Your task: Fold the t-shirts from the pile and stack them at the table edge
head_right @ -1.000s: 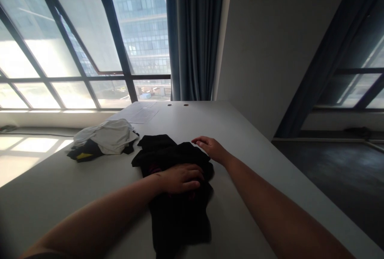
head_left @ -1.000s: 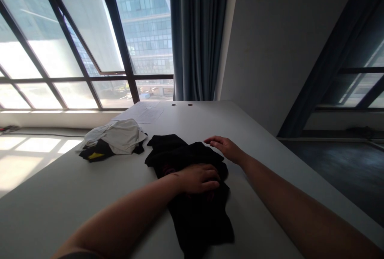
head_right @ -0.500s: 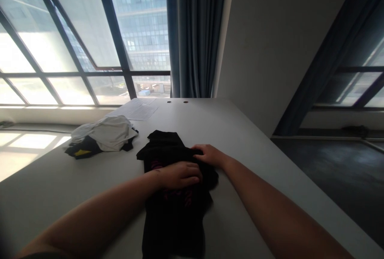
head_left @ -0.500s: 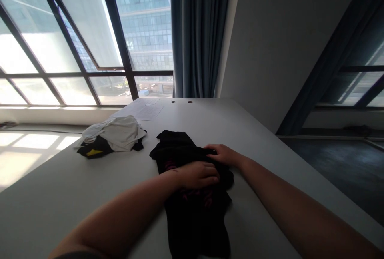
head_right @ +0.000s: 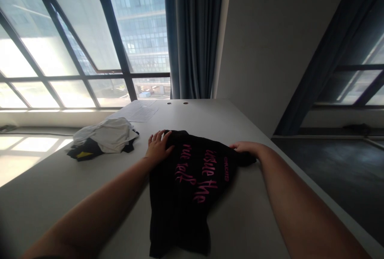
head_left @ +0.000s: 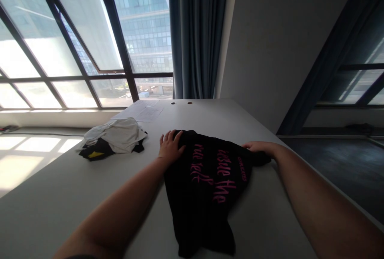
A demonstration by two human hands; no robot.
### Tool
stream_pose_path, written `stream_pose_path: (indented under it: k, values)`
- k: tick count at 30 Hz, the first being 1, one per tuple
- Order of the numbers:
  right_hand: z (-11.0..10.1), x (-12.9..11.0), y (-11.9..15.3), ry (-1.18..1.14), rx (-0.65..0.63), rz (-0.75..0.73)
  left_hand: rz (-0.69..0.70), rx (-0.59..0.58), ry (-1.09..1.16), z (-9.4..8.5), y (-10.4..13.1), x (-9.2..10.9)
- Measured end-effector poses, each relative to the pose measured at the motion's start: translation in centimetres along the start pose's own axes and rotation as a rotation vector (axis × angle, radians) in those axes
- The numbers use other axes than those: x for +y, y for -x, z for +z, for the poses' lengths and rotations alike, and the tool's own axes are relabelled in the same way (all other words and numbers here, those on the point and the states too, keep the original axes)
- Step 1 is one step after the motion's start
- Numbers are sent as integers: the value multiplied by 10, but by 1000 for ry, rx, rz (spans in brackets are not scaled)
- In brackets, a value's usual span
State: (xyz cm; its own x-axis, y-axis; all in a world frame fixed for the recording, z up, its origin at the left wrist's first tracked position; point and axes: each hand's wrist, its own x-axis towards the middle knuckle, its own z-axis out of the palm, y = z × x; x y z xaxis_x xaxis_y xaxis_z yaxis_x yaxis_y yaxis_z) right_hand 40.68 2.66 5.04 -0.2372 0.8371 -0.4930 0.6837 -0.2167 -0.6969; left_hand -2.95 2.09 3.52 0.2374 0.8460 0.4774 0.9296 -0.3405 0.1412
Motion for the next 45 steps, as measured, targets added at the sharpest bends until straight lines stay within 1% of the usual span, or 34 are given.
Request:
stream_pose_path:
  k: [2,4,5,7,8,9,10,11,12,14,15,16,17,18,20,24,26,29,31,33,35,37,38,40,42,43,45]
  values:
    - [-21,19,10,125,70,71,-74,-95,-34,5,-4,-14]
    - [-44,30,20,326,191,140,-69,-193,-51,10,-6,-22]
    - [-54,30,24,423,263,169,-48,-225,-57,12,-7,-23]
    - [-64,19,28,565,451,174,7,-252,-67,14,-7,-22]
    - [-62,8,29,605,552,137,41,-253,-69,14,-7,-21]
    - [-55,-6,28,640,658,77,78,-253,-64,14,-7,-18]
    - [-42,-22,26,639,721,-27,116,-262,-50,13,-7,-17]
    - [-25,-39,22,609,722,-143,148,-288,-31,11,-7,-15]
    - [-6,-55,18,583,698,-249,169,-324,-11,9,-7,-15]
    - [34,-79,9,580,613,-366,170,-397,10,5,-8,-15]
    - [50,-86,4,607,567,-383,156,-425,7,3,-9,-17]
    - [62,-88,0,639,522,-374,136,-441,-3,1,-10,-19]
    - [69,-87,-4,676,483,-356,114,-444,-18,-1,-11,-21]
    - [70,-81,-8,705,453,-336,90,-442,-35,-1,-12,-25]
    - [59,-63,-14,731,431,-298,21,-435,-71,-2,-15,-35]
    - [13,-19,-18,713,492,-198,-182,-390,-147,-5,-20,-67]
    - [-4,-3,-19,691,511,-136,-306,-345,-185,-9,-22,-86]
    - [-17,13,-21,642,591,-57,-442,-263,-233,-17,-22,-106]
    - [-20,22,-24,640,675,-23,-460,-205,-255,-21,-20,-109]
    - [-20,30,-27,660,764,-11,-401,-149,-257,-20,-19,-103]
    - [-19,36,-30,683,846,-5,-295,-103,-233,-14,-18,-91]
    - [-17,39,-33,695,888,0,-200,-82,-191,-5,-17,-78]
    - [-16,40,-34,695,889,-3,-152,-92,-169,0,-17,-74]
    - [-14,38,-34,678,861,-15,-45,-163,-120,9,-17,-68]
    - [-11,34,-34,640,831,-11,53,-269,-57,17,-18,-68]
    - [-10,32,-33,620,820,-5,72,-314,-30,19,-18,-69]
    - [-9,29,-32,590,807,10,55,-366,-1,22,-20,-73]
